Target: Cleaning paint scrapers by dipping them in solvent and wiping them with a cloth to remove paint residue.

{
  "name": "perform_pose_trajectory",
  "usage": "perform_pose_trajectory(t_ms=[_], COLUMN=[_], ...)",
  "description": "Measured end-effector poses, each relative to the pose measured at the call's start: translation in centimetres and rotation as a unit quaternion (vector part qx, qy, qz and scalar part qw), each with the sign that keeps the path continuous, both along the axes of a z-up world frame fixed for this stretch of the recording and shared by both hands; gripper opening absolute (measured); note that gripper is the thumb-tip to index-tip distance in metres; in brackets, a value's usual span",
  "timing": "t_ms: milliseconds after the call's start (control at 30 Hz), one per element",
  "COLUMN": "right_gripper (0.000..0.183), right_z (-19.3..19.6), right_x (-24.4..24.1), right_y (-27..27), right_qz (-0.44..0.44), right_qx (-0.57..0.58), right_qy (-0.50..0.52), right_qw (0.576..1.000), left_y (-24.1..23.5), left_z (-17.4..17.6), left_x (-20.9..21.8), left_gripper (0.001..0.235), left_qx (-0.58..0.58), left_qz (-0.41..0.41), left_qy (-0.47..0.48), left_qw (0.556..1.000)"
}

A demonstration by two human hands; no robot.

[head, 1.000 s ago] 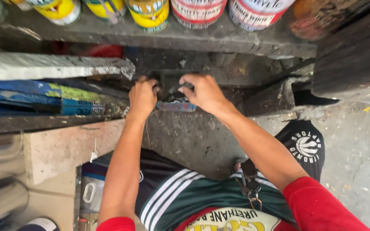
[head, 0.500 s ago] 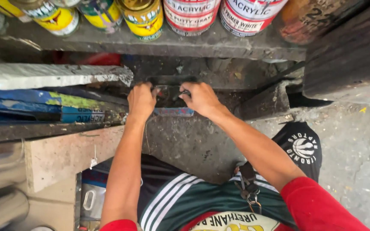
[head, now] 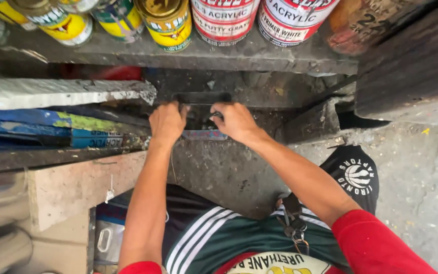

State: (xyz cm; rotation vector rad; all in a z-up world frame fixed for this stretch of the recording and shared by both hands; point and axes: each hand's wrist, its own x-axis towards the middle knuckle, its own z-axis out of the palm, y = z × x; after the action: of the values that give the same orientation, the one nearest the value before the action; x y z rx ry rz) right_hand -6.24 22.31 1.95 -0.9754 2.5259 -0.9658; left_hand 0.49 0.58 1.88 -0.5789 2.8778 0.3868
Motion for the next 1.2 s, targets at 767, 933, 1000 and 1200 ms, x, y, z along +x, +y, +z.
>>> perform_pose_trajectory(t_ms=[767,933,1000,1200], right_gripper=[0.018,0.02,0.021,0.022], right_z=[-2.4,2.5,2.0,3.6], right_x=[-0.9,0.3,0.4,0.4], right_y=[-0.2,0.8,1.1,1.6], right_qz=[0.058,0.042,0.038,0.008], right_qx=[0.027,-0.036,-0.029,-0.07], right_qy=[0.075,0.038,0.044,0.026], right_qw=[0.995,0.998,0.998,0.997], left_y=[1.1,1.2,1.4,1.8], left_z=[-0.5,-1.2,-1.0,0.5], left_x=[0.7,0.4,-0.1,-0.3], left_gripper=[0.039,0.039,0.035,0.036], left_qx=[-0.014,0.056,0.073,0.061], left_qz=[0.035,0.103,0.128,0.112], left_qy=[0.051,0.057,0.056,0.041], left_qw=[0.998,0.991,0.987,0.991])
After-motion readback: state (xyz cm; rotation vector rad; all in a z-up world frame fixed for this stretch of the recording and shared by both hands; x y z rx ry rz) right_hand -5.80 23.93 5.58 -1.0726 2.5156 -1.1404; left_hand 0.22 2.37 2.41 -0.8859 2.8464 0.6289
